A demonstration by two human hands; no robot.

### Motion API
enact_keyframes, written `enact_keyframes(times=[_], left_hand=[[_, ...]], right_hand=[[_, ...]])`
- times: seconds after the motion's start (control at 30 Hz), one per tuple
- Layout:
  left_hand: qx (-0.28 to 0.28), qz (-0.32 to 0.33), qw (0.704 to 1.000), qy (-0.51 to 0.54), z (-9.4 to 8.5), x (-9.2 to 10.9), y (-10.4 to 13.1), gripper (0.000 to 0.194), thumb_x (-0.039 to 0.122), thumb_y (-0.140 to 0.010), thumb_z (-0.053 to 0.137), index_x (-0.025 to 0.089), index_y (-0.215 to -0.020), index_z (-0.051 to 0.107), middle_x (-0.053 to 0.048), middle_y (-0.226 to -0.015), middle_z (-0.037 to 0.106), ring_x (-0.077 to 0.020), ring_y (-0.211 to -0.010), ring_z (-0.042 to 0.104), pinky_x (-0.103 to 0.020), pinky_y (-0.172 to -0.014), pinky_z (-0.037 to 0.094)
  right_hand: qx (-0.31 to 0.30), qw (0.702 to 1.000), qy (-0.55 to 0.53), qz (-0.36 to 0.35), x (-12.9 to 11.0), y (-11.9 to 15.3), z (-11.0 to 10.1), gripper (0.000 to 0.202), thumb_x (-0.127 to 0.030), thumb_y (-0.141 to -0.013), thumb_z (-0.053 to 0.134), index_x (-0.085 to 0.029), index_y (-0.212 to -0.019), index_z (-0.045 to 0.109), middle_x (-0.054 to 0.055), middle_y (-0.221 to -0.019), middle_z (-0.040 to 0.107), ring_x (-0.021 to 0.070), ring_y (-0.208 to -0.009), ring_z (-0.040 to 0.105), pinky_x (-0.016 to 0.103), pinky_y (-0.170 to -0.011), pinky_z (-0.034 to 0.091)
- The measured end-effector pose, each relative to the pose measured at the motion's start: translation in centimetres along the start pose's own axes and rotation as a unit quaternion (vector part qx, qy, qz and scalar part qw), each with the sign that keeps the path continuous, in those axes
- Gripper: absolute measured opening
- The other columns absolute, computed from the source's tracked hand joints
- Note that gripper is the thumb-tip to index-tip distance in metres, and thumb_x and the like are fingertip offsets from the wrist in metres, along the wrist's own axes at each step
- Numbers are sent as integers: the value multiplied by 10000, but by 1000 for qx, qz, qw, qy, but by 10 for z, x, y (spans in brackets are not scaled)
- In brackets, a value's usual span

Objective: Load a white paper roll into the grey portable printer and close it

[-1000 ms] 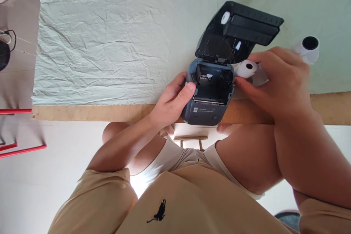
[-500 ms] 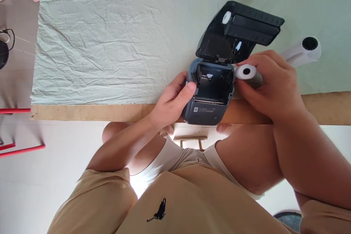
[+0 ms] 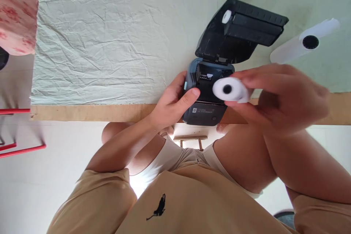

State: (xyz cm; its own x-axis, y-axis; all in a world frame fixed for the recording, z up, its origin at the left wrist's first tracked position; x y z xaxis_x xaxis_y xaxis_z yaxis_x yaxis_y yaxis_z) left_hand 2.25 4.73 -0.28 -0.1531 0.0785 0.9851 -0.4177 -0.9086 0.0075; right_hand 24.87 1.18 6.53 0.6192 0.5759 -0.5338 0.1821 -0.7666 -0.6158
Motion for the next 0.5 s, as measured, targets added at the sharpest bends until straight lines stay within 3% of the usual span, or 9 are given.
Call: enact_keyframes(times=[0.07, 0.13, 0.23, 0.33, 0.5], left_hand=[[-4, -1, 1000, -3, -1, -1, -1, 837, 981, -1013, 900, 256, -1422, 814, -123, -1333, 918, -356, -1239, 886, -480, -1071, 753], [-10, -3, 1000, -1, 0, -2, -1, 828, 976, -1030, 882, 259, -1436, 802, -119, -1323, 912, -341, -1211, 880, -463, -1037, 755], [-16, -4, 1000, -9, 0, 0, 0, 790, 964, -1055, 861, 265, -1416, 796, -102, -1282, 903, -316, -1154, 860, -435, -980, 742], [-13, 0, 1000, -27, -1, 1, 0, 762, 962, -1072, 841, 262, -1373, 803, -89, -1220, 888, -304, -1106, 846, -417, -923, 712], [-16, 10, 999, -37, -1, 1, 0, 795, 964, -1077, 833, 246, -1419, 825, -124, -1382, 910, -345, -1292, 861, -476, -1126, 726]], right_hand=[[48, 996, 2, -72, -20, -8, 1, 233, -291, -1151, 926, -426, -1320, 839, -43, -1225, 995, 258, -1021, 976, 431, -836, 782], [50, 995, 33, -78, -26, -15, 6, 364, -160, -1110, 929, -409, -1363, 848, -29, -1245, 999, 277, -1062, 986, 447, -878, 788], [13, 996, 67, -57, -19, -19, 14, 322, -160, -1082, 948, -375, -1284, 818, -17, -1245, 1001, 313, -1060, 997, 501, -886, 801], [10, 996, 28, -79, -17, -20, 14, 258, -108, -1107, 882, -341, -1130, 774, -69, -1183, 1001, 269, -1013, 998, 461, -864, 778], [-12, 998, 14, -65, -18, -23, 16, 264, -98, -1135, 835, -347, -1057, 794, -67, -1087, 985, 280, -1048, 994, 473, -884, 758]])
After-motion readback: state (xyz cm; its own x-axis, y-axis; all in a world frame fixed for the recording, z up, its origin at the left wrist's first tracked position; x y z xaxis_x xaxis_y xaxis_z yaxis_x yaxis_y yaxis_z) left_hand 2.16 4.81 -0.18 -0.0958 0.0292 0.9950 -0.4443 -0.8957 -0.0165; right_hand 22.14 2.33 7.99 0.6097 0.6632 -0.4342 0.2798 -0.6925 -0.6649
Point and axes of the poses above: each hand's wrist, its own y-axis away from the middle knuckle, its own z-axis out of the palm, x = y × z, the point moved 7 cm from there along -y, towards the middle knuckle
